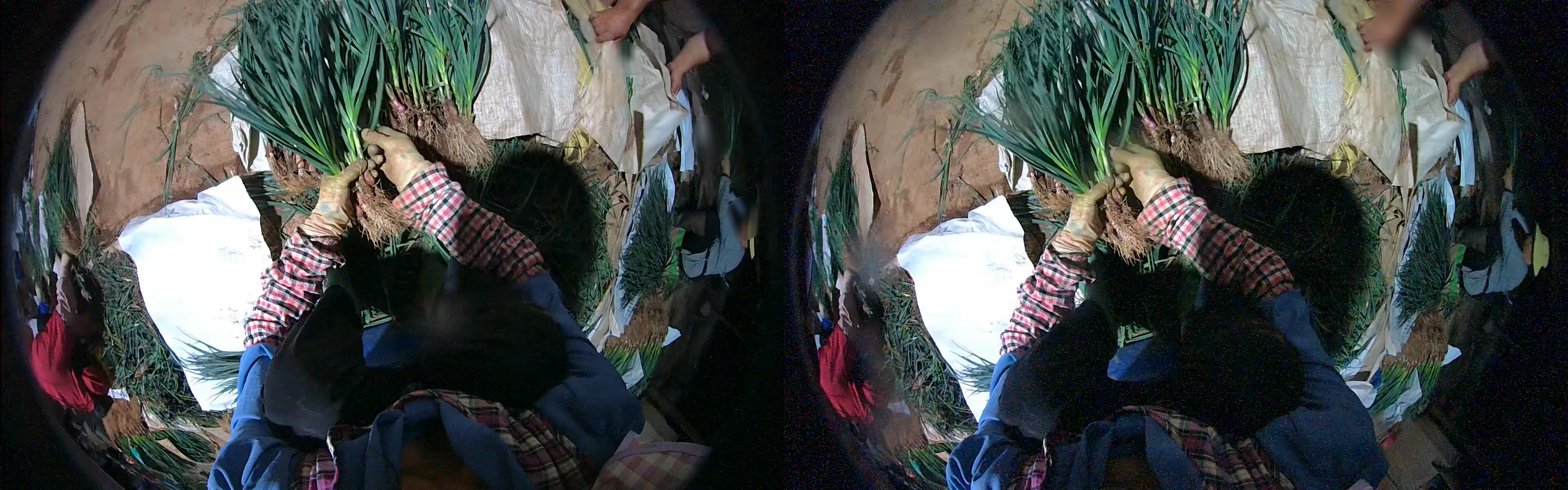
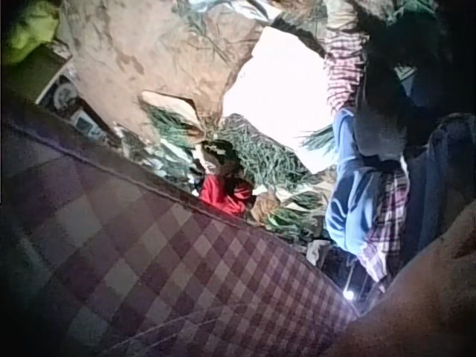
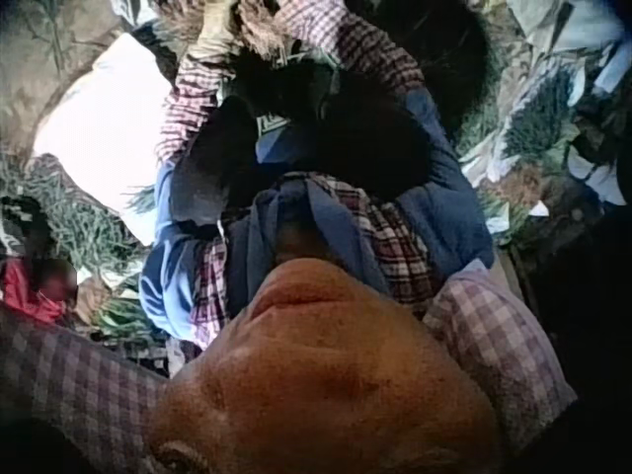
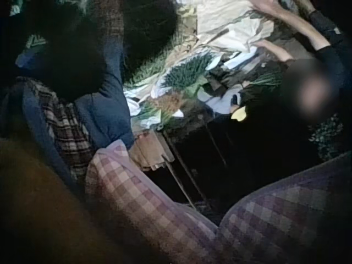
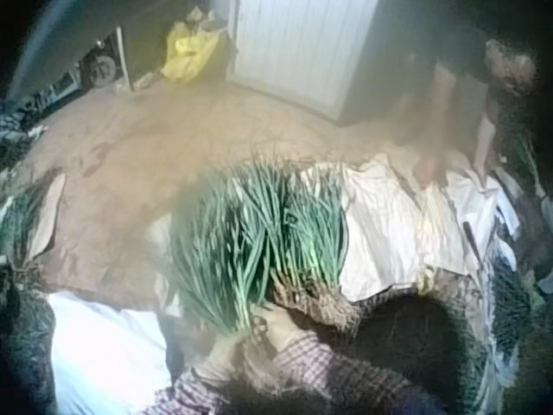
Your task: The person gathers green onions from a pile, aligns the roots, and ties them into bundles using a rubber band. The person places the finished bundles onto a nearby sack.
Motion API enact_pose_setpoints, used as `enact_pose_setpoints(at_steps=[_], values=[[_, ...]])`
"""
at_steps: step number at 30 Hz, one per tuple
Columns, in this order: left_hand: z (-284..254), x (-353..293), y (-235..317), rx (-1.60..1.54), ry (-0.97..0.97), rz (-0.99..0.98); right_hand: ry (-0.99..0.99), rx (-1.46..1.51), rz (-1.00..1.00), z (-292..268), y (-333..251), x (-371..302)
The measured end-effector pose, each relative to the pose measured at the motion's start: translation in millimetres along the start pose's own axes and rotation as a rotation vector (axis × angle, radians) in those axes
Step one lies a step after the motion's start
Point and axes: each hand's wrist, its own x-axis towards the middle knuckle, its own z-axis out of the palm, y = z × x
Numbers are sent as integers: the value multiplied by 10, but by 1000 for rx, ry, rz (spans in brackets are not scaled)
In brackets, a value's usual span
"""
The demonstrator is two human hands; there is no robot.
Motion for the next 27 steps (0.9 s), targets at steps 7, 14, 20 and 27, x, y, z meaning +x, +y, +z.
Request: enact_pose_setpoints(at_steps=[7,14,20,27], values=[[47,22,-100,-120,72,-111,437,434,-266,-324,55,-30],[-147,-160,245,168,-94,26,9,-641,-415,-502,87,-674],[-514,72,193,614,-380,305,498,-254,-683,-1116,-622,-350],[-29,-151,277,-75,-203,-108,490,-1030,122,-1303,-1180,-19]])
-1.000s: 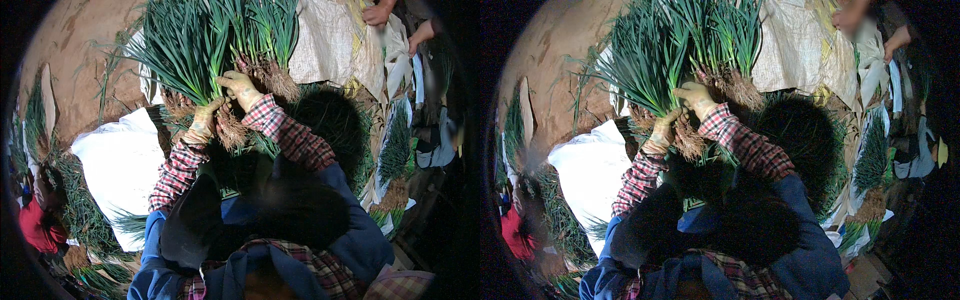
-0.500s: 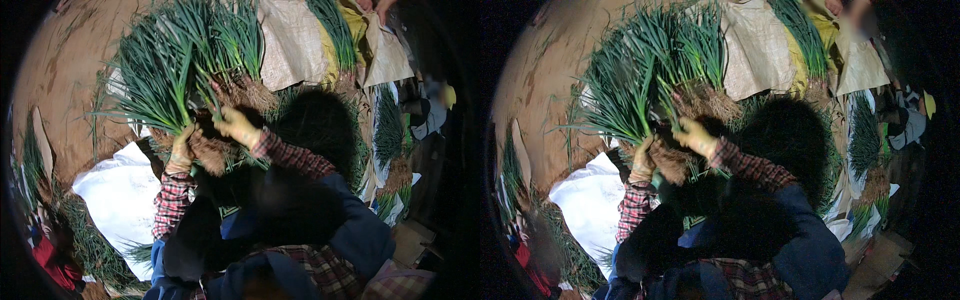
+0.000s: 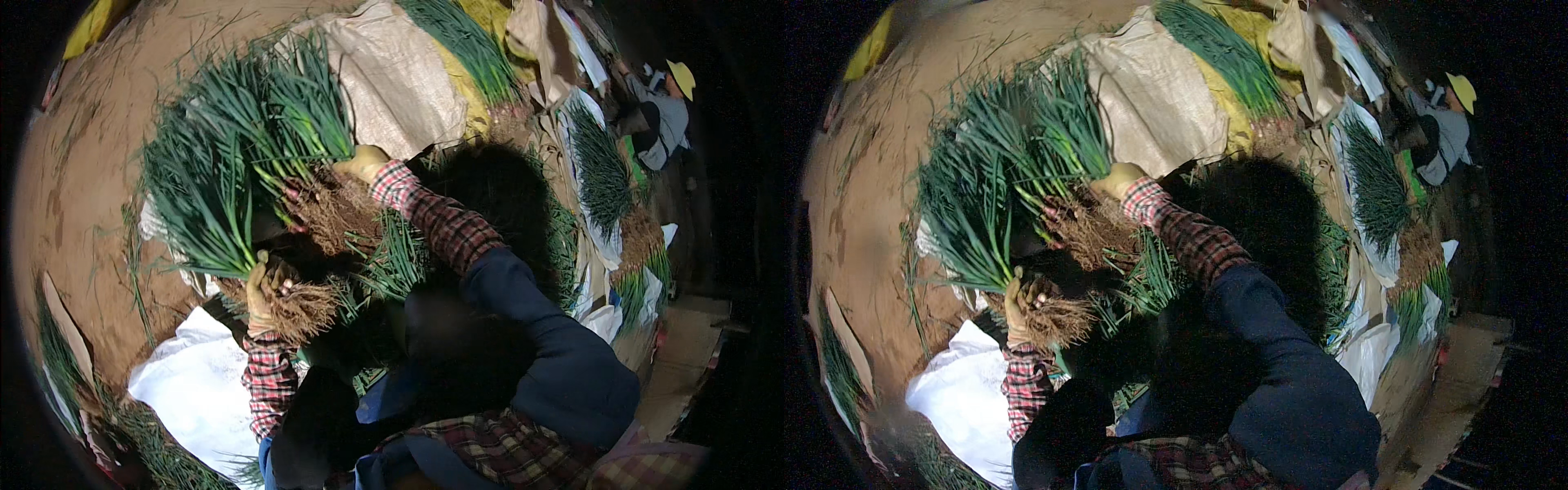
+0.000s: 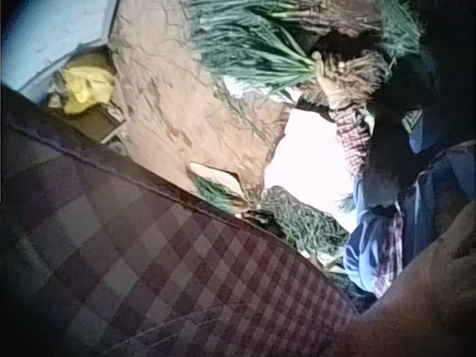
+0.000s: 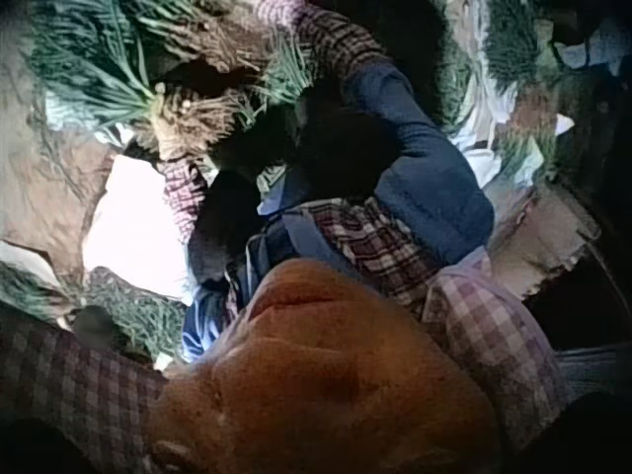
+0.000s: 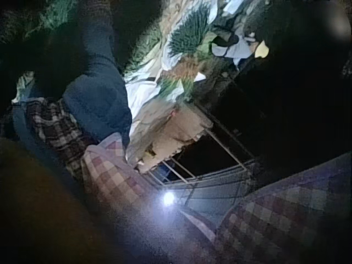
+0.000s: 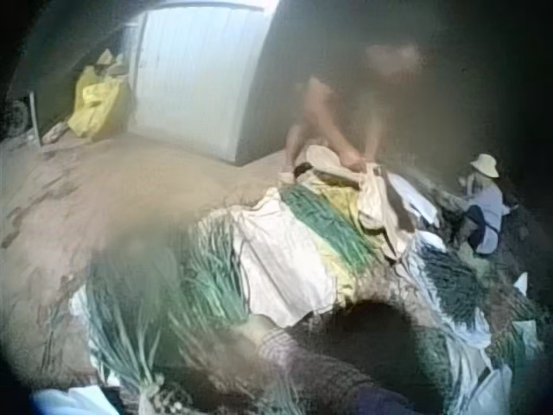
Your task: The person gathers green onions from a pile, aligns the roots, and ties them into bundles using a rubber band. The person places the finished bundles onto a nearby sack.
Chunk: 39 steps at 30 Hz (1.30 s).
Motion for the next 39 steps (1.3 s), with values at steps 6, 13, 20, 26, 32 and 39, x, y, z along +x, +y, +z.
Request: enact_pose_setpoints(at_steps=[6,13,20,26,32,39], values=[[-19,5,234,-175,-629,295,-140,-125,-157,-32,-201,-145],[17,87,165,234,-76,201,12,-251,-447,193,-512,-411],[385,-23,58,285,-43,-223,-631,525,-345,452,-552,-544],[150,153,-156,154,-68,-98,-717,567,-442,979,-328,-624],[256,81,-70,696,-22,-82,55,433,-484,980,-251,-669],[-266,617,-798,516,84,50,-26,-384,-472,1084,-335,-737]])
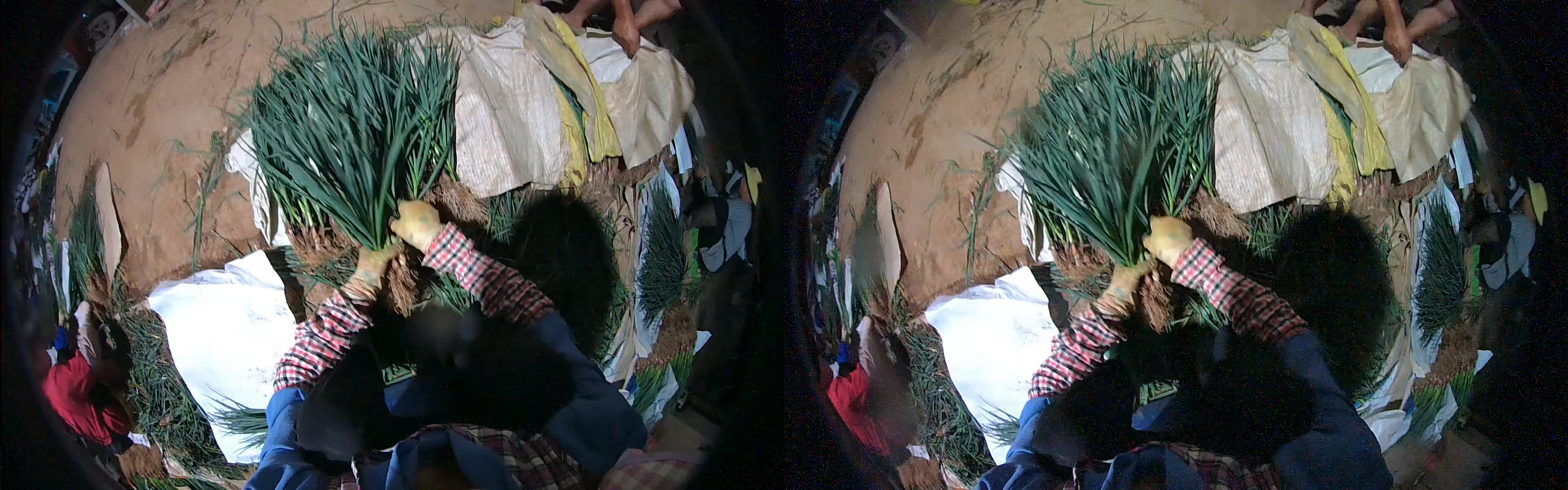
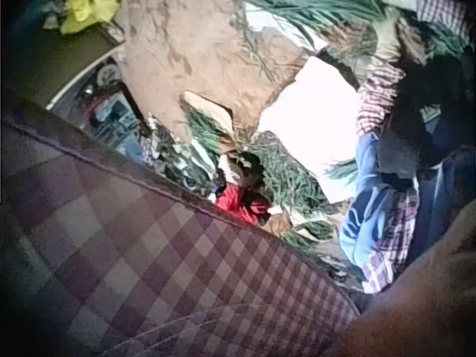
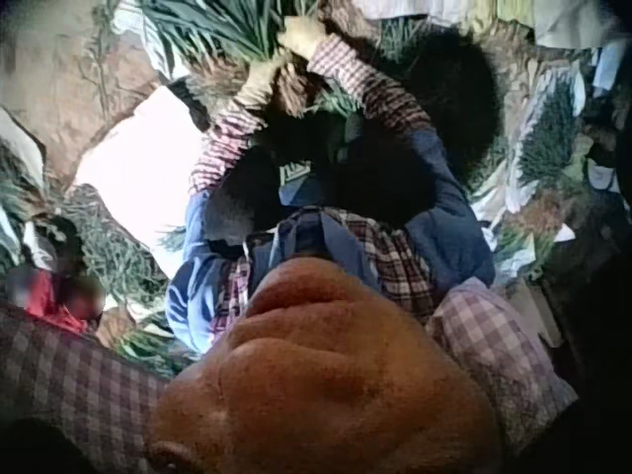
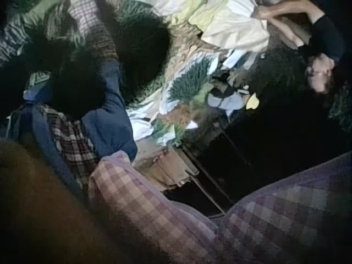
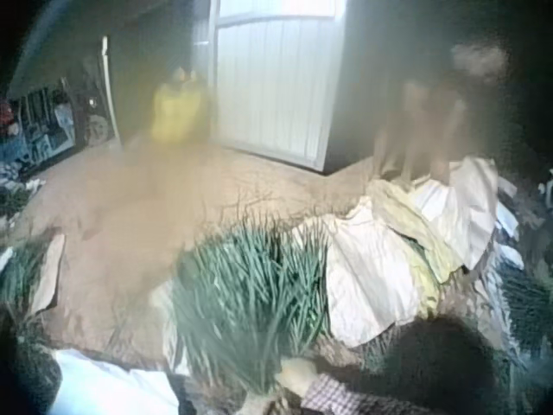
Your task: The person gathers green onions from a pile, aligns the roots, and ties them into bundles using a rubber band. The person places the finished bundles onto a nearby sack.
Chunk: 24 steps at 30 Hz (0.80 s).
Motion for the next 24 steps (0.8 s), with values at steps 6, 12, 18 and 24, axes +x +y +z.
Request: enact_pose_setpoints(at_steps=[6,12,18,24], values=[[0,-215,302,254,-112,-114,-80,1055,334,274,198,-146],[218,-496,592,-28,-163,-102,103,2459,843,583,545,-162],[-116,-955,1242,-240,-205,123,-246,1059,292,527,782,-862],[-367,-958,1724,-86,-12,510,-513,-56,-214,545,740,-1182]])
